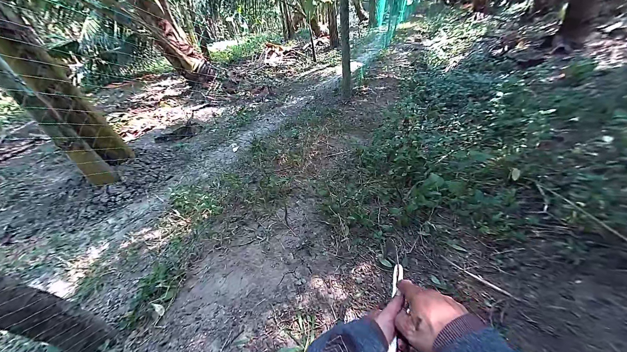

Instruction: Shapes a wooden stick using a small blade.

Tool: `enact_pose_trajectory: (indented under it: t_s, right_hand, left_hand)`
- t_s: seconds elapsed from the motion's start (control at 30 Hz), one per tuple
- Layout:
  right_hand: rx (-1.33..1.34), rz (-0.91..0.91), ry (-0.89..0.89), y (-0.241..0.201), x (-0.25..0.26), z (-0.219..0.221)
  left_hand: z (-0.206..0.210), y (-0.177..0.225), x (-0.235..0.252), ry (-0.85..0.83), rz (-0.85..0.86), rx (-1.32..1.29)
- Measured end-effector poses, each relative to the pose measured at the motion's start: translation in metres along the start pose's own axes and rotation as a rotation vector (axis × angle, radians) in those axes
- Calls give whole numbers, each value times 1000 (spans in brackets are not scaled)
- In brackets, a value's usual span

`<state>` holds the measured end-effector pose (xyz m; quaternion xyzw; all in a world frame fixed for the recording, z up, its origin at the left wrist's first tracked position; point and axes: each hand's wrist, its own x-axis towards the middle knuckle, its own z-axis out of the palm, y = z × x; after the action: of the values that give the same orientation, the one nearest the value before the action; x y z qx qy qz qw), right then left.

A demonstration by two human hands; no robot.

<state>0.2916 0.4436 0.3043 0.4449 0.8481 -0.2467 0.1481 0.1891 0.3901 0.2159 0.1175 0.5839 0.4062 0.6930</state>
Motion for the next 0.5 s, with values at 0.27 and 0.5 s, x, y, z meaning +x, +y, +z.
enact_pose_trajectory:
  t_s: [0.27, 0.5]
  right_hand:
    - [198, -331, 33, 24, 9, 7]
    - [268, -330, 25, 24, 13, 11]
  left_hand:
    - [-2, 6, -8, -175, 35, -246]
    - [4, 10, -14, -108, 173, -471]
